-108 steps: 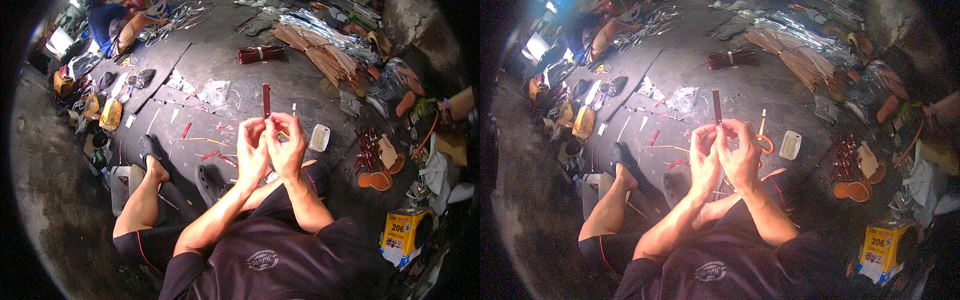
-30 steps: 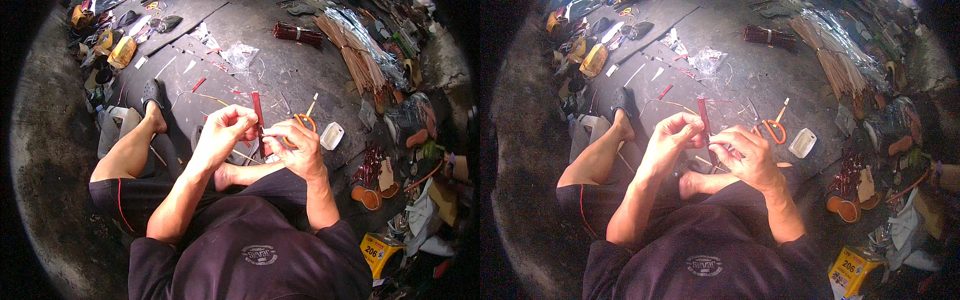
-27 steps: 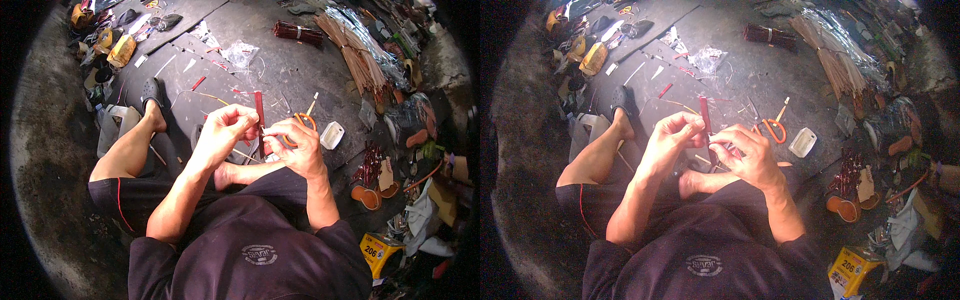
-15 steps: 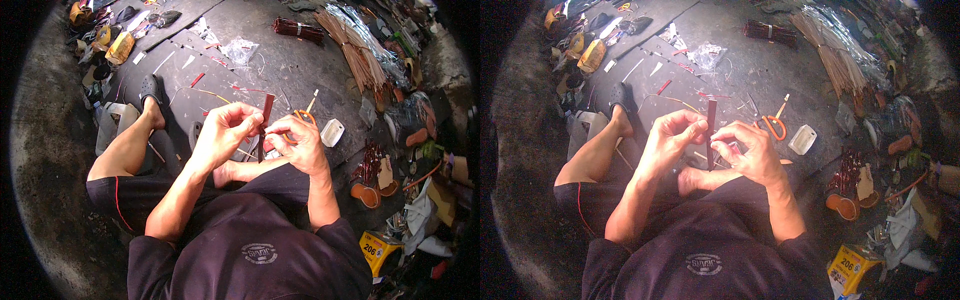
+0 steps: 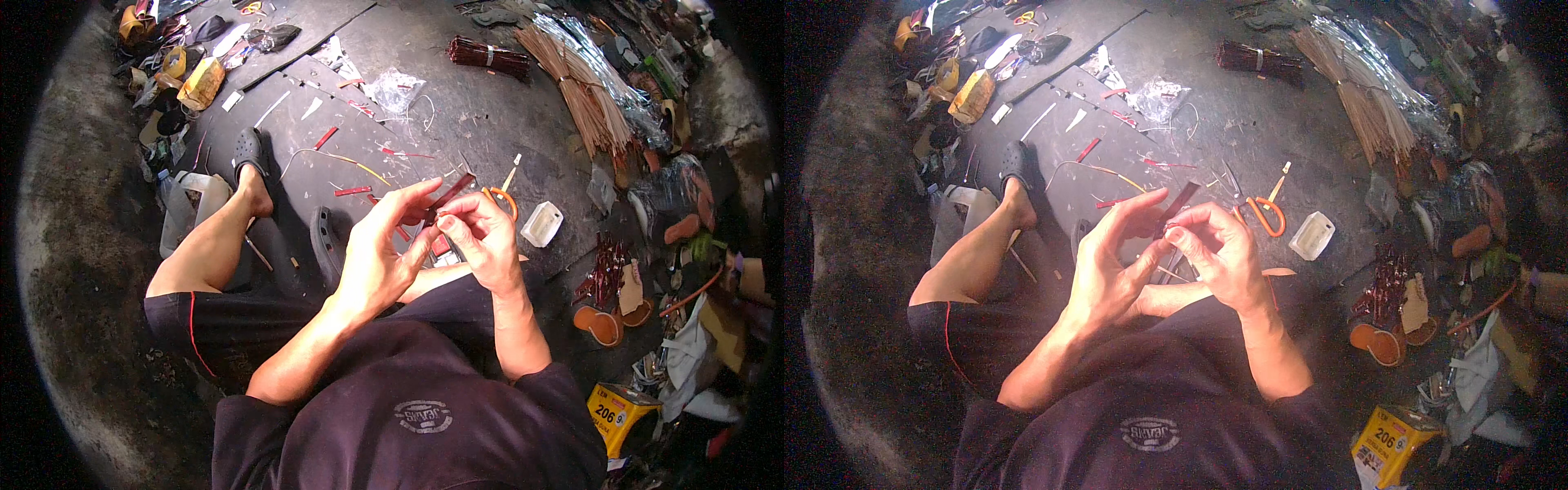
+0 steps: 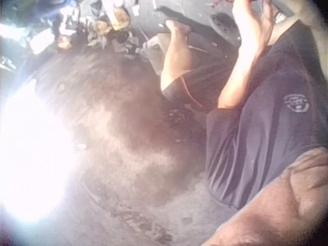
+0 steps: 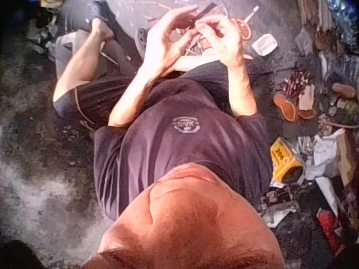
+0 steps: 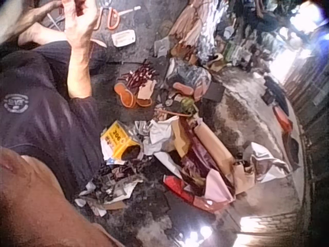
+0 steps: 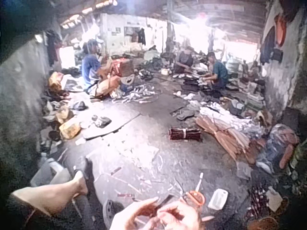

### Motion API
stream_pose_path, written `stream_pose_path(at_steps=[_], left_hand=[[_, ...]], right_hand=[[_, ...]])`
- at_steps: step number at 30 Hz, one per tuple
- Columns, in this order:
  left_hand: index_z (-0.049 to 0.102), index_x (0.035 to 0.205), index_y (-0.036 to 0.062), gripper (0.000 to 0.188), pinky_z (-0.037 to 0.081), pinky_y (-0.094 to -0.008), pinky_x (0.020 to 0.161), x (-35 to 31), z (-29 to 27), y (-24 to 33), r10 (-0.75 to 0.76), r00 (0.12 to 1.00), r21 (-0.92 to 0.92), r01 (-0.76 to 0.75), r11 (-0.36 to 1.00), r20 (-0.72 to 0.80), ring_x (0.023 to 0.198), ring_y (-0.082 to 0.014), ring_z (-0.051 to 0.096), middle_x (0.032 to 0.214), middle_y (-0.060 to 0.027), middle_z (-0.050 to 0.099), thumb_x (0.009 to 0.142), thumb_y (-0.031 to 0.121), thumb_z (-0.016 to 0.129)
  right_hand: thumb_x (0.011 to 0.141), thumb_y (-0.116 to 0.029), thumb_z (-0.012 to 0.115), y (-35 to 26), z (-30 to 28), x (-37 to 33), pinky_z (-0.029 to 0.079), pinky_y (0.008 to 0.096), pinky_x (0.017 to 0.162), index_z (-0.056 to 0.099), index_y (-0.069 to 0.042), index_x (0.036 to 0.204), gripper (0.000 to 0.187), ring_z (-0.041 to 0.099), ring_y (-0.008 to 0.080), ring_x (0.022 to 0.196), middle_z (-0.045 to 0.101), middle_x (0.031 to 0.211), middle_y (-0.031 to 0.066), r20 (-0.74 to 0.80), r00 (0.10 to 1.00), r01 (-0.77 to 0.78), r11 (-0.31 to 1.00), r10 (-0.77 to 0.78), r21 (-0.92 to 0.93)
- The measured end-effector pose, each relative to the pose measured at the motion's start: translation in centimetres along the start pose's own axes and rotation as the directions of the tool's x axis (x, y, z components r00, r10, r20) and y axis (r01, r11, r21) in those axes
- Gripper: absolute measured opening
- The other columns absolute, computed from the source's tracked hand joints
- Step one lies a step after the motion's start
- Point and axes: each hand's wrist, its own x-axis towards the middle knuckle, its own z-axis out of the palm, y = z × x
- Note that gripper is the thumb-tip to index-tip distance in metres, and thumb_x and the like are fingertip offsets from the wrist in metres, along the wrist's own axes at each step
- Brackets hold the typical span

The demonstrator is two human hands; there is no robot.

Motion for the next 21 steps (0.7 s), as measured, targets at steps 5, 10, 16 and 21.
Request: stream_pose_path(at_steps=[5, 10, 16, 21], left_hand=[[0.041, 0.147, 0.0133, 0.070, 0.053, -0.0358, 0.087, -0.5, -0.8, 0.0, 0.071, 0.994, 0.107, -0.079, 0.991, 0.084, 0.098, -0.0230, 0.067, 0.109, -0.0147, 0.067, 0.084, -0.006, 0.066], [0.045, 0.143, 0.0099, 0.068, 0.055, -0.0353, 0.083, -0.7, -1.5, 1.2, 0.130, 0.988, 0.284, -0.149, 0.947, 0.085, 0.093, -0.0246, 0.069, 0.104, -0.0120, 0.068, 0.081, -0.003, 0.070], [0.068, 0.101, 0.0040, 0.028, 0.056, -0.0356, 0.073, -1.0, -1.8, 0.4, 0.163, 0.981, 0.376, -0.191, 0.907, 0.104, 0.085, -0.0269, 0.069, 0.093, -0.0104, 0.069, 0.076, 0.010, 0.079], [0.067, 0.102, 0.0048, 0.027, 0.056, -0.0354, 0.070, -0.9, -1.7, 0.4, 0.169, 0.980, 0.369, -0.197, 0.908, 0.108, 0.082, -0.0268, 0.069, 0.090, -0.0099, 0.069, 0.077, 0.009, 0.078]], right_hand=[[0.088, -0.004, 0.071, -0.6, 0.8, 0.0, 0.051, 0.0297, 0.088, 0.058, 0.002, 0.107, 0.023, 0.061, 0.0134, 0.102, 0.060, 0.105, 0.0073, -0.019, 0.999, 0.048, 0.985, -0.045, 0.166], [0.087, 0.000, 0.071, -0.7, -0.7, -0.6, 0.053, 0.0294, 0.089, 0.060, -0.001, 0.105, 0.021, 0.060, 0.0151, 0.103, 0.059, 0.106, 0.0064, 0.112, 0.993, -0.020, 1.000, 0.021, -0.011], [0.087, -0.001, 0.071, -0.3, -0.6, -1.0, 0.054, 0.0303, 0.089, 0.060, 0.001, 0.103, 0.020, 0.063, 0.0169, 0.101, 0.060, 0.105, 0.0088, 0.087, 0.986, 0.137, 0.990, -0.140, 0.043], [0.087, 0.003, 0.069, -0.1, -0.6, -1.2, 0.057, 0.0314, 0.089, 0.060, 0.003, 0.103, 0.018, 0.065, 0.0188, 0.100, 0.060, 0.105, 0.0103, 0.095, 0.985, 0.133, 0.985, -0.143, 0.110]])
